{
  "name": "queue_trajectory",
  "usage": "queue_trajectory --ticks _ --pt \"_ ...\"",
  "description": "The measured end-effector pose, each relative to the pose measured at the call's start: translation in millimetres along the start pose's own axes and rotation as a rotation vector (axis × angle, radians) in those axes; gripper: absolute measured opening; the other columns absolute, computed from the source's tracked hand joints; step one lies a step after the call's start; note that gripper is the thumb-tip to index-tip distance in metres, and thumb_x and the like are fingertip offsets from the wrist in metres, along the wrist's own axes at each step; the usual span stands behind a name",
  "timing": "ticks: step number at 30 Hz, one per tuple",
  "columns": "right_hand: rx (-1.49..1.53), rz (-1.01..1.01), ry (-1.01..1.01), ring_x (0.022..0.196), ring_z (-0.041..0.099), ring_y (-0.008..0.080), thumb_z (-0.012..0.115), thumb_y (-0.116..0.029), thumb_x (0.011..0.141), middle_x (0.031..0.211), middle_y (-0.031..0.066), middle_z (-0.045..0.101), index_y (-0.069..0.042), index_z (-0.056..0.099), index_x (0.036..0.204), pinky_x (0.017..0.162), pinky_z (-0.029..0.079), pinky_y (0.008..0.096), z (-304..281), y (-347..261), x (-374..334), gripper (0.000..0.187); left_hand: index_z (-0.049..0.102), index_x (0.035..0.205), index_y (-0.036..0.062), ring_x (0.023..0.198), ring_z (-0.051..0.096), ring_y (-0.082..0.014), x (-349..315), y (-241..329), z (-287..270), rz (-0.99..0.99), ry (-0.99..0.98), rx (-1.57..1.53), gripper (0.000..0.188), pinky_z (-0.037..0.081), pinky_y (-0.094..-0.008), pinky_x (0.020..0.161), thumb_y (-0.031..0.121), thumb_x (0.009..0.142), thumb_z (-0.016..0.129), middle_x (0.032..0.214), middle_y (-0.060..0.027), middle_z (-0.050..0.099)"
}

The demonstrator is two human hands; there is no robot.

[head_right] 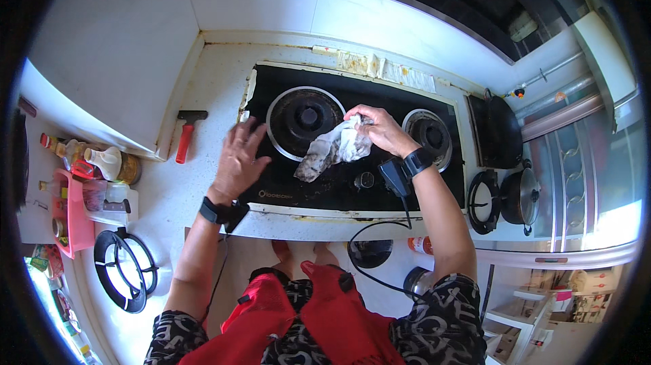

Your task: Clean the surface of a gas stove with a cloth and steel wool.

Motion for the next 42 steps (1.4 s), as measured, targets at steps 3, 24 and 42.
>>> queue_trajectory --ticks 3,24,42 --pt "0.047 0.024 -0.014 0.092 0.053 0.0079 0.065 -0.011 0.087 0.099 0.001 0.061 -0.004 0.061 0.109 0.084 0.044 0.0236 5.3 0.0 3.2 0.023 0.06 0.115 0.0015 0.109 0.055 -0.0334 1.5 33.5 25.4 0.104 -0.083 -0.212 0.049 0.044 -0.0398 0.094 0.02 0.072 0.075 0.118 -0.0167 0.059" --pt "0.57 0.317 0.109 0.132 0.037 0.0247 0.041 -0.068 0.09 0.143 0.0097 0.042 -0.014 0.036 0.144 0.107 0.027 0.0508 27.2 55.6 -42.7 0.077 0.052 0.125 0.0071 0.107 0.062 -0.0274 48.7 72.1 129.4 -0.739 -0.236 -1.979 0.037 0.056 -0.0427 0.087 -0.007 0.092 0.043 0.118 -0.0112 0.06" --pt "1.273 0.357 0.138 0.101 0.062 0.0202 0.06 -0.033 0.094 0.115 0.0071 0.061 -0.01 0.046 0.131 0.083 0.053 0.0356 47.3 41.4 -30.3 0.046 0.056 0.128 0.0074 0.122 0.054 -0.0325 55.5 93.7 116.6 -0.092 -0.019 -0.794 0.056 0.044 -0.0368 0.102 -0.015 0.076 0.057 0.124 -0.019 0.058"
Point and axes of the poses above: each hand's wrist, its own x-axis towards the middle knuckle, its own z-axis out of the palm, y = z × x, the point moved 5 cm from there along x, towards the middle knuckle
